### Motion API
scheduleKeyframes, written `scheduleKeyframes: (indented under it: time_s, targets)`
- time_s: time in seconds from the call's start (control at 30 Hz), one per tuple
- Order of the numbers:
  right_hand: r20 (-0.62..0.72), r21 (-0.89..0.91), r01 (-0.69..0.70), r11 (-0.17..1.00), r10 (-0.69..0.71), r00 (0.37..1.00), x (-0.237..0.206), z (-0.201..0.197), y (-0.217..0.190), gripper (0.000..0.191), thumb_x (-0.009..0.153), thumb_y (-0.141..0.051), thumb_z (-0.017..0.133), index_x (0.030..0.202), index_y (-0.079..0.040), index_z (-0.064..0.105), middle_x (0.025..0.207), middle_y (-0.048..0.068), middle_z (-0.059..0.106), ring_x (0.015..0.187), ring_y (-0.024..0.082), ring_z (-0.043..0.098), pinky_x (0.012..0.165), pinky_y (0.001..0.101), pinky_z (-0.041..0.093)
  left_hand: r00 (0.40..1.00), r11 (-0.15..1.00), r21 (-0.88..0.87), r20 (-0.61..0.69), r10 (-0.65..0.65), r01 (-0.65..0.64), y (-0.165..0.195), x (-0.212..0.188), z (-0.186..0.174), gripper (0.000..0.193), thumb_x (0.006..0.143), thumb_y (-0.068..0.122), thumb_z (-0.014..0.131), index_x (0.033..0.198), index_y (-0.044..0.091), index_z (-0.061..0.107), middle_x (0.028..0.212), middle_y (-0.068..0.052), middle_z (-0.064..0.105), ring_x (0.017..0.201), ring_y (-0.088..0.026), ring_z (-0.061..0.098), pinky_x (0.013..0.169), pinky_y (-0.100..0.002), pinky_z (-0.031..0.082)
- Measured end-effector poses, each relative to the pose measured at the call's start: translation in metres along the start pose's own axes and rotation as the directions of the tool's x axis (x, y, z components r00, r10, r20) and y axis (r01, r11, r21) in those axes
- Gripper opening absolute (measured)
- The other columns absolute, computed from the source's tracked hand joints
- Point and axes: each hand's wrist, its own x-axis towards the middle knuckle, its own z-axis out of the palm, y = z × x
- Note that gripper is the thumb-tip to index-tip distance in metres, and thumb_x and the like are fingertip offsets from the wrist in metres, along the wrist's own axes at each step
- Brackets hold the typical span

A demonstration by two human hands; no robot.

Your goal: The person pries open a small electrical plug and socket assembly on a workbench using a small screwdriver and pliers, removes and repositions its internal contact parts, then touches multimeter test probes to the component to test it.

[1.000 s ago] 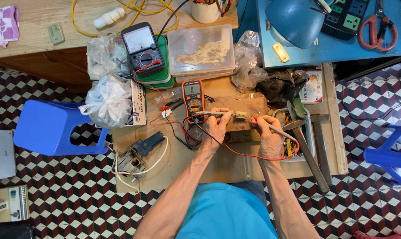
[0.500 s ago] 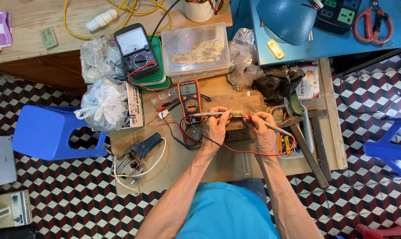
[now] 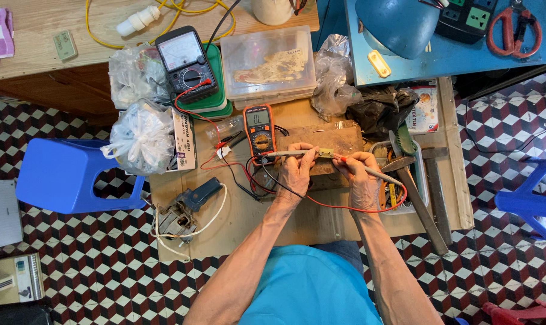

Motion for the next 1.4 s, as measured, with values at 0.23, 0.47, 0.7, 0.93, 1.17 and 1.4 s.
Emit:
scheduleKeyframes:
  time_s: [0.23,0.47,0.7,0.93,1.17,1.4]
  targets:
    - [0.006,-0.001,-0.004,1.000,0.004,1.000,0.000,-0.002,-0.001,0.011,0.096,-0.001,0.055,0.104,0.004,0.052,0.105,0.021,0.067,0.100,0.027,0.072,0.097,0.0383,0.061,1.000,1.000,0.011,0.007,0.009,-0.009,0.001,-0.001,0.000,0.025,0.104,0.024,0.063,0.114,0.002,0.058,0.093,-0.007,0.070,0.087,-0.012,0.070,0.078,-0.026,0.057]
    - [0.019,-0.028,0.010,1.000,-0.010,1.000,-0.001,-0.004,-0.001,0.009,0.098,-0.002,0.055,0.103,0.004,0.051,0.104,0.019,0.065,0.102,0.027,0.071,0.098,0.0394,0.061,0.997,0.994,0.072,0.030,0.076,-0.078,-0.003,-0.002,0.000,0.020,0.106,0.019,0.061,0.115,0.002,0.056,0.095,-0.007,0.069,0.089,-0.011,0.070,0.078,-0.026,0.058]
    - [0.050,0.013,0.014,1.000,-0.014,0.999,-0.002,-0.005,0.000,0.008,0.097,-0.002,0.055,0.102,0.003,0.051,0.102,0.019,0.067,0.105,0.028,0.072,0.100,0.0410,0.060,0.993,0.971,0.209,-0.003,0.116,-0.113,-0.005,-0.006,0.004,0.020,0.107,0.021,0.058,0.115,0.003,0.056,0.092,-0.007,0.067,0.081,-0.012,0.068,0.070,-0.027,0.054]
    - [0.037,-0.015,0.020,1.000,-0.020,0.999,-0.002,-0.006,0.001,0.007,0.097,-0.001,0.055,0.102,0.002,0.052,0.105,0.021,0.068,0.102,0.027,0.072,0.099,0.0395,0.061,0.991,0.959,0.253,0.005,0.133,-0.130,-0.005,-0.007,0.004,0.018,0.108,0.022,0.057,0.115,0.005,0.055,0.093,-0.006,0.067,0.082,-0.012,0.068,0.072,-0.028,0.055]
    - [0.020,-0.084,0.027,0.996,-0.025,0.999,0.000,-0.005,0.001,0.009,0.098,-0.001,0.059,0.104,0.002,0.053,0.108,0.021,0.070,0.099,0.025,0.073,0.095,0.0351,0.061,0.991,0.955,0.276,-0.044,0.129,-0.112,-0.004,-0.007,0.006,0.018,0.106,0.021,0.060,0.113,0.005,0.057,0.091,-0.005,0.069,0.080,-0.012,0.071,0.070,-0.028,0.055]
    - [0.028,-0.123,0.040,0.992,-0.037,0.999,0.002,-0.006,0.002,0.009,0.100,-0.002,0.060,0.106,0.001,0.053,0.108,0.021,0.072,0.095,0.023,0.074,0.091,0.0328,0.062,0.979,0.956,0.224,-0.037,0.200,-0.187,-0.001,-0.005,0.011,0.015,0.106,0.017,0.060,0.113,0.004,0.056,0.090,-0.008,0.067,0.078,-0.015,0.068,0.068,-0.030,0.055]
